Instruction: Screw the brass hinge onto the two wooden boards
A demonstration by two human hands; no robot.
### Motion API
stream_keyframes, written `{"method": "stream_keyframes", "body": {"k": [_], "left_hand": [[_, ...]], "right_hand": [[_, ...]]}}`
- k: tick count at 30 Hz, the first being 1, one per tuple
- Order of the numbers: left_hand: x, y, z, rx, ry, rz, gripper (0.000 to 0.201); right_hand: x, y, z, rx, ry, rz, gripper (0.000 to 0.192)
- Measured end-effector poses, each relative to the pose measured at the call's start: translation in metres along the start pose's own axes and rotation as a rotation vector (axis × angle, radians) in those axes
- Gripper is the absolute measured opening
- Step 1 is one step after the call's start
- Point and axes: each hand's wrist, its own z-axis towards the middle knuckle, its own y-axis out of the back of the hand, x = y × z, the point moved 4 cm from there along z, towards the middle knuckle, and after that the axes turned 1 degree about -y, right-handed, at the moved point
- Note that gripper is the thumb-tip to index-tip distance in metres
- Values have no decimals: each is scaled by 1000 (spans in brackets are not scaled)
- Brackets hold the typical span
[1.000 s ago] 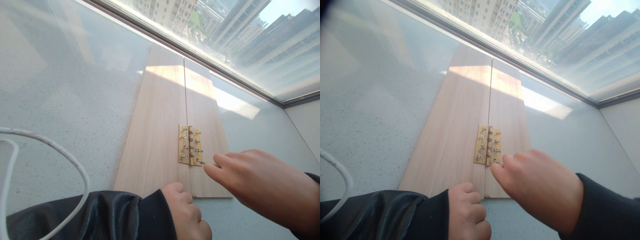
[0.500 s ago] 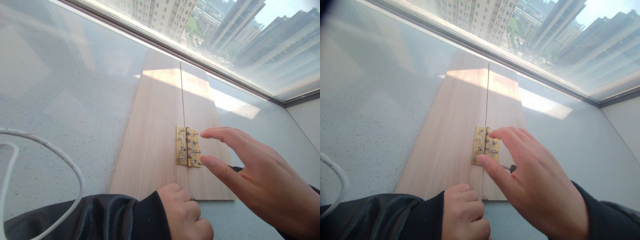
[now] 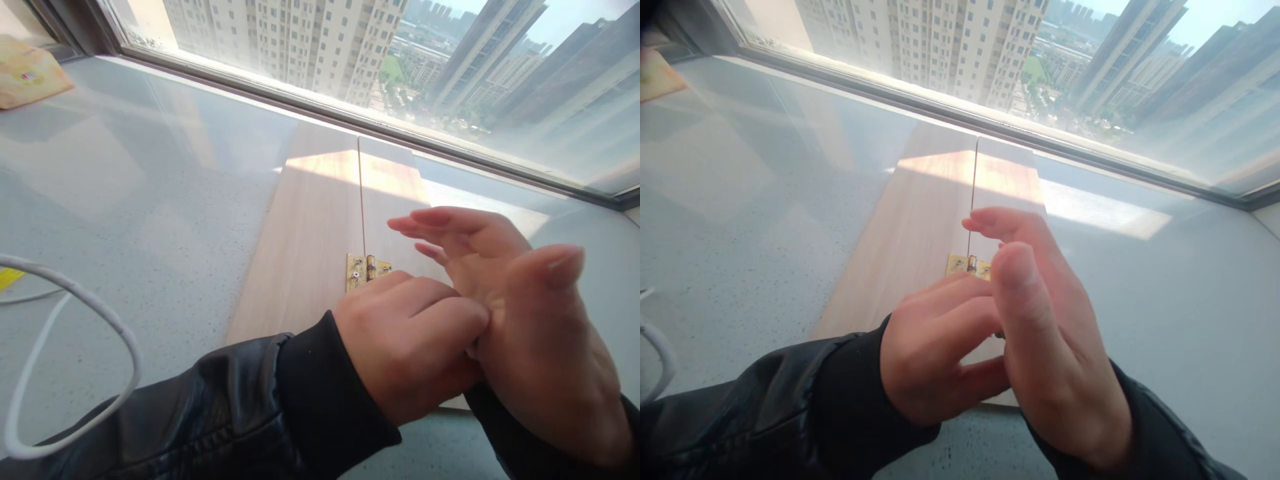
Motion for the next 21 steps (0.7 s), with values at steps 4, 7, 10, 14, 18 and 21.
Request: {"method": "stream_keyframes", "body": {"k": [4, 7, 10, 14, 18, 21], "left_hand": [[8, -2, 3, -64, -130, -48, 12], [13, -2, 3, -83, -174, -128, 7], [17, 1, 5, -78, -150, -183, 9], [19, 7, 9, 1, -137, -223, 10], [21, 8, 11, 82, -173, -242, 6], [20, 3, 9, 138, -175, -258, 12]], "right_hand": [[-13, -1, 7, -39, -204, 480, 61], [-33, 4, 7, -178, -263, 714, 53], [-68, 9, 2, -280, -377, 772, 47], [-119, 10, -7, -352, -504, 736, 42], [-158, 11, -10, -400, -548, 654, 39], [-170, 10, -9, -424, -542, 585, 38]]}}
